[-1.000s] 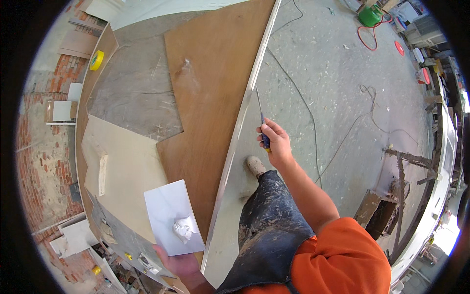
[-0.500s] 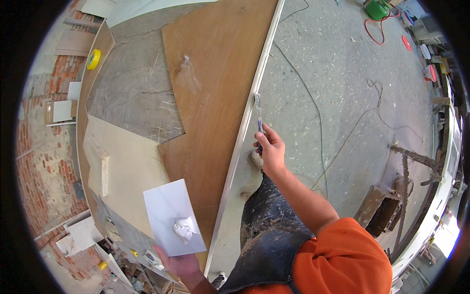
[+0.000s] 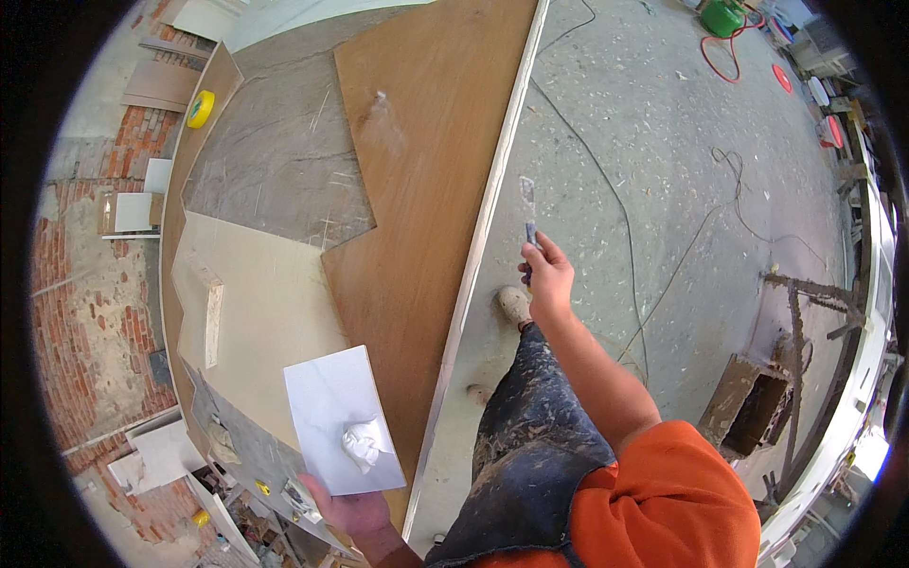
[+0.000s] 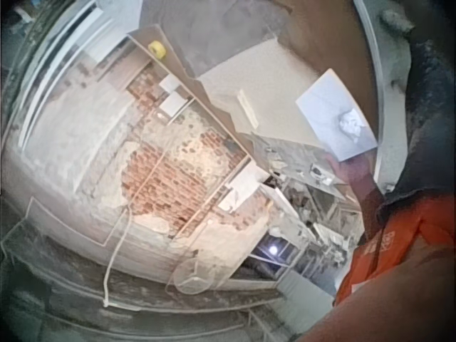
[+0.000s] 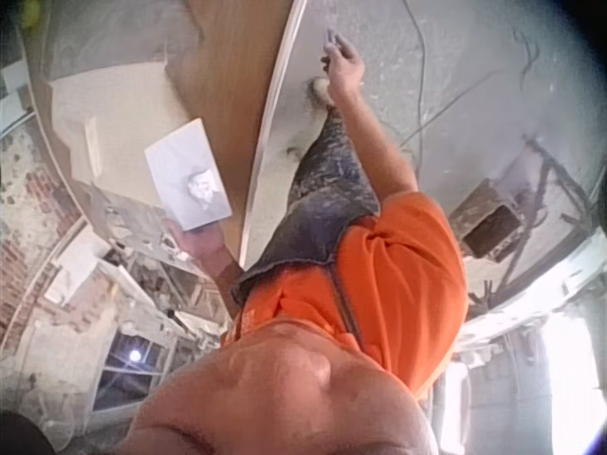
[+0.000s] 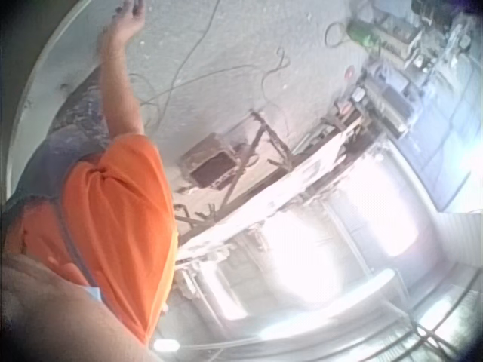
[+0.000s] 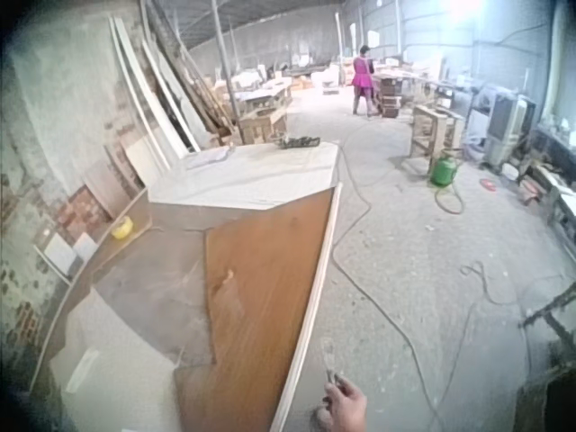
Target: The person applies a white paste to the edge of a wooden board using a putty knife, then places a thin wooden strip along the edge and presses it into place. The person repeats this process on multiple sections of the board.
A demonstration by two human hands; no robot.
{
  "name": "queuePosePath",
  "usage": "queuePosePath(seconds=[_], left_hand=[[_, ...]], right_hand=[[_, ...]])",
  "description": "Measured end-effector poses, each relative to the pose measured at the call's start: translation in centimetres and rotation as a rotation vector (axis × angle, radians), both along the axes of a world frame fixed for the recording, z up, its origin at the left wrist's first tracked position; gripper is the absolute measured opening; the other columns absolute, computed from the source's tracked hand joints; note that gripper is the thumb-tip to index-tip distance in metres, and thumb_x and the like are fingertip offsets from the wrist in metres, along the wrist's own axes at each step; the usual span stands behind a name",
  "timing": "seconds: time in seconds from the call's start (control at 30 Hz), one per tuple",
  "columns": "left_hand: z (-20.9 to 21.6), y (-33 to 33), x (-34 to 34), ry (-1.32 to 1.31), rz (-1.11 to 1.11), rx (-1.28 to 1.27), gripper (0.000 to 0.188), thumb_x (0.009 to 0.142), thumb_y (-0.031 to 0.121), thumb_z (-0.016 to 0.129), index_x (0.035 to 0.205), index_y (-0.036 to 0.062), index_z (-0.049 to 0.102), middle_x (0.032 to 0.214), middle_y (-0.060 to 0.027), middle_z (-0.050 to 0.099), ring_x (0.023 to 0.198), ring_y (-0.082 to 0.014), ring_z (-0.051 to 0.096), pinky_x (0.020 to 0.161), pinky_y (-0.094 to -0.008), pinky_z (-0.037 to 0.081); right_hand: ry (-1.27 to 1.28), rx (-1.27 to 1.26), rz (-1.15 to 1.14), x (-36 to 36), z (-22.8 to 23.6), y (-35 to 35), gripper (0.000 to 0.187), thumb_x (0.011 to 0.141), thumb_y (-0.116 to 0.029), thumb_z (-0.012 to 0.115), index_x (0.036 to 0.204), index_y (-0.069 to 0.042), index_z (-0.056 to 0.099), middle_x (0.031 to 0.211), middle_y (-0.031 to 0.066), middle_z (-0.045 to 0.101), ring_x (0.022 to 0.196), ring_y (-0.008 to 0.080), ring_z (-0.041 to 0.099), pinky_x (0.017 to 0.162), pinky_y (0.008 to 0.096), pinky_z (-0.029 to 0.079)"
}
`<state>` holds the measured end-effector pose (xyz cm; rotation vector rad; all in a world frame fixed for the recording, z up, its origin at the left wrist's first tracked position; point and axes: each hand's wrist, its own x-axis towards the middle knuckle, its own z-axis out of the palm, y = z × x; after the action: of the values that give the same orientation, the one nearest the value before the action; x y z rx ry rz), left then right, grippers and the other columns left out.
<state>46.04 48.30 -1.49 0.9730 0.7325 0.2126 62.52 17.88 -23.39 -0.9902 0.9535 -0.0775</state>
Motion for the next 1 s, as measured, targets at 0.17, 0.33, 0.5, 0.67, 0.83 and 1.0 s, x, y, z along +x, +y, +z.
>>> queuePosePath(seconds=[0.17, 0.33, 0.5, 0.67, 0.83, 1.0], left_hand=[[-0.4, 3.0, -3.7, -0.049, 0.014, -0.11, 0.069, 0.107, 0.052, 0.03, 0.151, -0.0006, 0.035, 0.151, -0.0167, 0.044, 0.137, -0.0332, 0.045, 0.115, -0.0495, 0.035], [-1.4, 6.5, -7.3, -0.073, -0.044, -0.187, 0.069, 0.108, 0.052, 0.029, 0.153, 0.0001, 0.033, 0.152, -0.0165, 0.043, 0.138, -0.0329, 0.044, 0.115, -0.0494, 0.034], [-1.6, 7.3, -8.3, -0.017, 0.023, -0.125, 0.07, 0.107, 0.054, 0.03, 0.153, 0.0015, 0.032, 0.153, -0.0159, 0.042, 0.139, -0.0331, 0.042, 0.116, -0.0491, 0.033], [-2.2, 7.1, -8.3, 0.011, -0.045, -0.096, 0.07, 0.107, 0.055, 0.03, 0.153, 0.0015, 0.033, 0.153, -0.0145, 0.043, 0.14, -0.0321, 0.041, 0.117, -0.0481, 0.032], [-2.2, 6.4, -8.1, -0.005, -0.058, -0.062, 0.072, 0.106, 0.055, 0.031, 0.153, 0.0011, 0.033, 0.154, -0.0141, 0.042, 0.14, -0.0318, 0.041, 0.117, -0.048, 0.03], [-1.5, 5.1, -7.4, -0.011, -0.048, -0.049, 0.071, 0.107, 0.055, 0.03, 0.153, 0.001, 0.032, 0.154, -0.0146, 0.041, 0.14, -0.0319, 0.04, 0.118, -0.048, 0.03]], right_hand=[[-0.244, 0.272, 0.068, -4.7, 2.5, 0.9, 0.038, 0.096, -0.015, 0.064, 0.132, -0.002, 0.062, 0.095, 0.0052, 0.068, 0.071, 0.0127, 0.062, 0.059, 0.0267, 0.049], [-0.273, 0.281, 0.108, -8.4, 2.2, 3.3, 0.035, 0.098, -0.015, 0.063, 0.131, -0.003, 0.062, 0.096, 0.0057, 0.069, 0.075, 0.013, 0.063, 0.061, 0.0264, 0.05], [-0.243, 0.222, 0.085, -8.2, 0.4, 5.7, 0.039, 0.098, -0.015, 0.063, 0.135, -0.002, 0.058, 0.099, 0.0062, 0.068, 0.077, 0.0133, 0.062, 0.063, 0.0267, 0.05], [-0.234, 0.14, 0.015, -6.9, -1.5, 7.7, 0.043, 0.094, -0.015, 0.069, 0.135, -0.004, 0.061, 0.095, 0.0013, 0.067, 0.075, 0.0101, 0.061, 0.061, 0.0248, 0.046], [-0.168, 0.116, 0.019, -6.9, -1.9, 9.8, 0.046, 0.094, -0.013, 0.069, 0.138, -0.003, 0.058, 0.092, -0.0006, 0.064, 0.075, 0.0099, 0.06, 0.06, 0.0243, 0.045], [-0.13, 0.127, -0.008, -8.4, -2.7, 10.4, 0.045, 0.094, -0.012, 0.069, 0.137, -0.005, 0.06, 0.094, -0.0009, 0.065, 0.076, 0.0096, 0.059, 0.062, 0.0248, 0.046]])
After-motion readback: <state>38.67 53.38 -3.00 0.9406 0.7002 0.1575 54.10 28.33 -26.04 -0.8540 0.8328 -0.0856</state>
